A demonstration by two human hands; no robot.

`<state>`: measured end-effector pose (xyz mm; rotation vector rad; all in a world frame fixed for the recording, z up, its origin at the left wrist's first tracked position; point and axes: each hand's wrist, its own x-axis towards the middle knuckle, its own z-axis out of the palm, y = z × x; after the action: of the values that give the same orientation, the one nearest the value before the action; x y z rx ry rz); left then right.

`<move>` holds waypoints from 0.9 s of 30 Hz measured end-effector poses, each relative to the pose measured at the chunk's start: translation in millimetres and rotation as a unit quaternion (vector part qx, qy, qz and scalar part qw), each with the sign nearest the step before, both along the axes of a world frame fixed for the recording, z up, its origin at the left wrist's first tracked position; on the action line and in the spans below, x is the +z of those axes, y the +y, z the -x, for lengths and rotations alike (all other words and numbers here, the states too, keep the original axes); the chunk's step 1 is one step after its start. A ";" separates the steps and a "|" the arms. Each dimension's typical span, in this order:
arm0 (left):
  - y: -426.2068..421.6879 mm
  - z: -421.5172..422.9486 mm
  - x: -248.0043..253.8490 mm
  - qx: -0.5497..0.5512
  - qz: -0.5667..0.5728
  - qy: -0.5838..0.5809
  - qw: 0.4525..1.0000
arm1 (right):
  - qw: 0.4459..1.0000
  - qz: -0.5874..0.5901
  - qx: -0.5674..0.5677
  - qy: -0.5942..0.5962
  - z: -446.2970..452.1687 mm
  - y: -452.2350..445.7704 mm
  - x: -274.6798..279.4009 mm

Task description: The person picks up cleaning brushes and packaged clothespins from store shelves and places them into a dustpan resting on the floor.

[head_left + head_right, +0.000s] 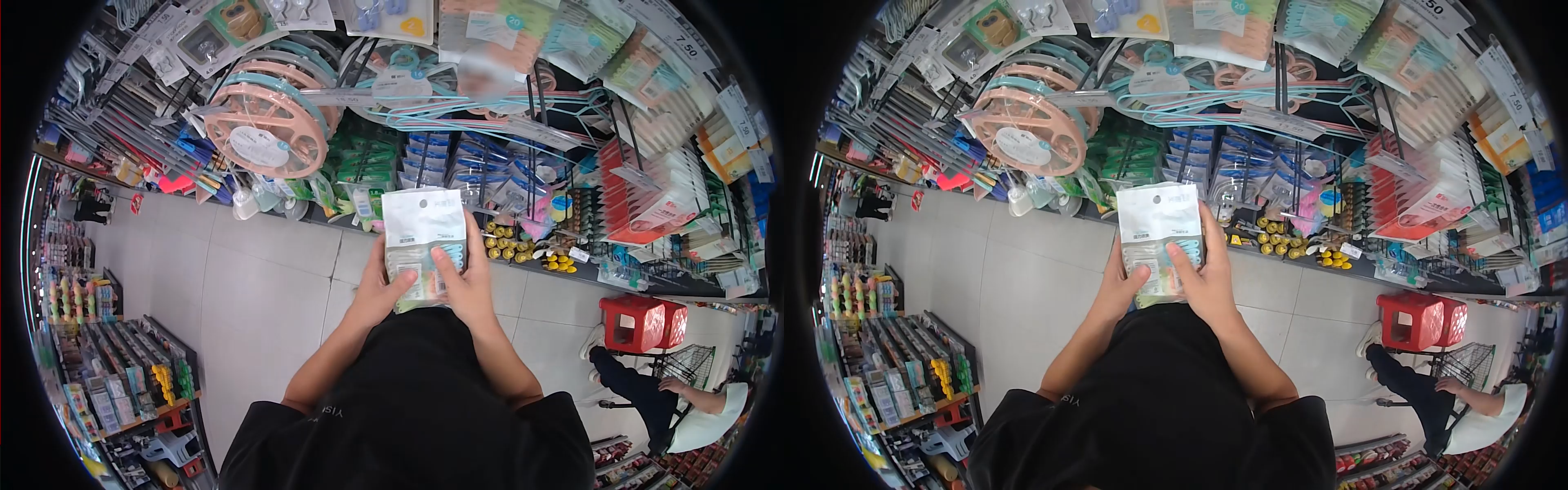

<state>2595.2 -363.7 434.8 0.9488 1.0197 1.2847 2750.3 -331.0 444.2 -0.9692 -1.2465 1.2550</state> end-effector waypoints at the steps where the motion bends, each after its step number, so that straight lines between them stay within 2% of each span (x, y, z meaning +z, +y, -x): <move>1: 0.0 0.2 -3.2 0.014 0.008 0.009 1.000 | 1.000 -0.017 0.000 -0.012 2.5 -0.2 2.4; 5: -4.8 7.3 -7.3 0.047 0.090 -0.080 0.992 | 0.996 0.048 0.048 0.056 3.5 -7.3 14.8; 9: -7.6 15.0 -8.0 0.040 0.107 -0.128 0.985 | 0.990 0.099 0.102 -0.016 -6.2 -2.9 -2.3; 10: -7.5 15.7 -9.2 0.032 0.107 -0.130 0.985 | 0.994 0.067 0.086 0.005 -4.2 -2.6 -3.6; 16: -10.0 19.9 -11.3 0.035 0.149 -0.137 0.979 | 0.994 0.005 0.082 -0.065 -2.1 -9.7 6.4; 19: -9.0 24.5 -11.7 -0.002 0.162 -0.295 0.942 | 0.987 0.017 0.138 0.080 -8.4 -13.6 0.0; 20: -10.6 25.8 -9.0 -0.012 0.172 -0.345 0.923 | 0.983 -0.011 0.164 0.078 -12.8 -11.4 -0.6; 23: -14.0 30.3 -10.0 -0.068 0.171 -0.488 0.853 | 0.958 0.067 0.228 0.160 -16.8 -14.3 11.0; 24: -11.7 33.0 -18.7 -0.106 0.153 -0.532 0.826 | 0.967 0.062 0.192 0.153 -11.1 -16.4 15.1; 27: -14.3 38.2 -29.3 -0.158 0.121 -0.561 0.804 | 0.971 0.062 0.187 0.133 -10.9 -17.2 3.0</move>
<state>2557.0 -378.0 405.5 0.0351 0.0543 1.1059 2761.2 -348.2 447.2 -0.6396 -1.1813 1.7146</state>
